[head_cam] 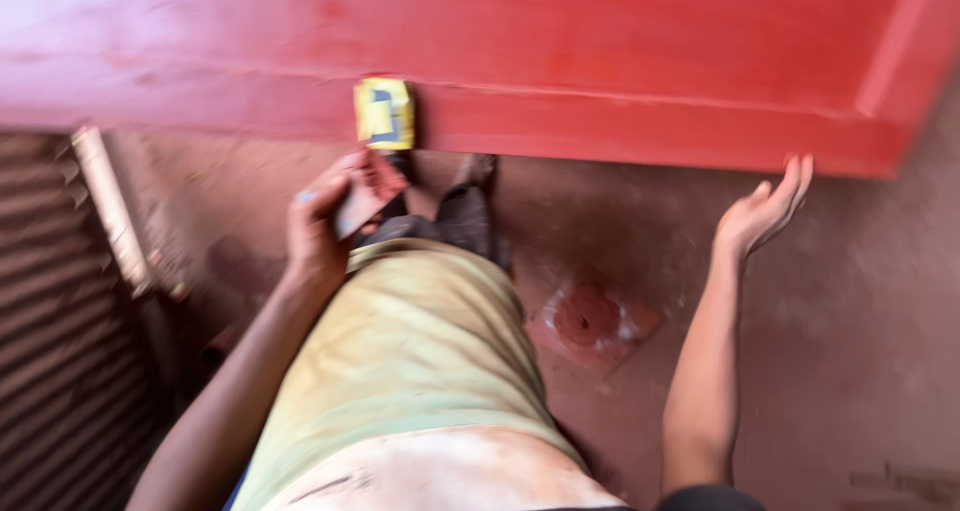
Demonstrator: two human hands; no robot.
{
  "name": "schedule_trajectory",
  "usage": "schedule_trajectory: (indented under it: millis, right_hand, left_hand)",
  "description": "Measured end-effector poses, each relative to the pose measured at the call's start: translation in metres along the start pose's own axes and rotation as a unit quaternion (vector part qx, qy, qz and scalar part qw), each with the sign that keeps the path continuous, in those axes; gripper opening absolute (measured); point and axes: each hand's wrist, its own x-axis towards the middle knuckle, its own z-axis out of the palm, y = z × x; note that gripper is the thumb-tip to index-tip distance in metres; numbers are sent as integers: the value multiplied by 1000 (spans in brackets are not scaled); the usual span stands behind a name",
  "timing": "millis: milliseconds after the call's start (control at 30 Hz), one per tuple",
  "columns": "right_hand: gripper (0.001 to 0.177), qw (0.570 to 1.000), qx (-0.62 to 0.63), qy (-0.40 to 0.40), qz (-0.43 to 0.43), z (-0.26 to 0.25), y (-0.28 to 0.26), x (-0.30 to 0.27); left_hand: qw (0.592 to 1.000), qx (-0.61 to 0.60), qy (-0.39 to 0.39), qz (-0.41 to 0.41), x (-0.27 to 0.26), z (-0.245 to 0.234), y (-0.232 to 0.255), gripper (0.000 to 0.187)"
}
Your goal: The person sands the surface and edges of a red wooden door using a sanding block. They move around the door to reach different sections, rubbing the block across the flat panels and along the raised frames.
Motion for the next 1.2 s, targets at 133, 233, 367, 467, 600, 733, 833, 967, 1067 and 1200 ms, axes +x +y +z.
schedule_trajectory:
  millis: [133,233,367,467,600,733,833,967,1067,1200]
  right_hand:
    - [78,974,217,-54,23,41,-123,-74]
    - [78,939,321,-119,-10,77,-199,-133]
    - [72,919,275,-245,-140,115,-250,-188]
    - [61,891,263,-340,-145,119,-253,-193]
    - [60,897,311,-277,-148,104,-264,-166]
    - [60,919,255,-256,-157,89,-303,-124]
    - [66,930,142,-208,-269,102,-342,-100]
    - [63,886,275,-315,-202,126,-377,-96]
    - [59,859,376,-332,-105,127,-391,-103]
    - [56,902,295,-270,-161,129,-421,-127]
  left_hand:
    - [998,-46,36,-16,-3,1,-1,37]
    - [997,-60,44,-16,-6,-2,-1,34]
    - [997,-62,37,-3,-8,-3,0,34]
    - [997,-66,43,-4,-10,-6,5,33]
    - [995,-91,42,7,-9,-21,9,31]
    - [991,-125,42,17,-5,-42,12,31]
    - [988,-143,46,26,-6,-60,16,31]
    - [981,-179,43,52,-9,-93,19,31]
    - [973,-218,60,55,-12,-124,24,30]
    - [959,-267,82,49,-8,-169,30,29]
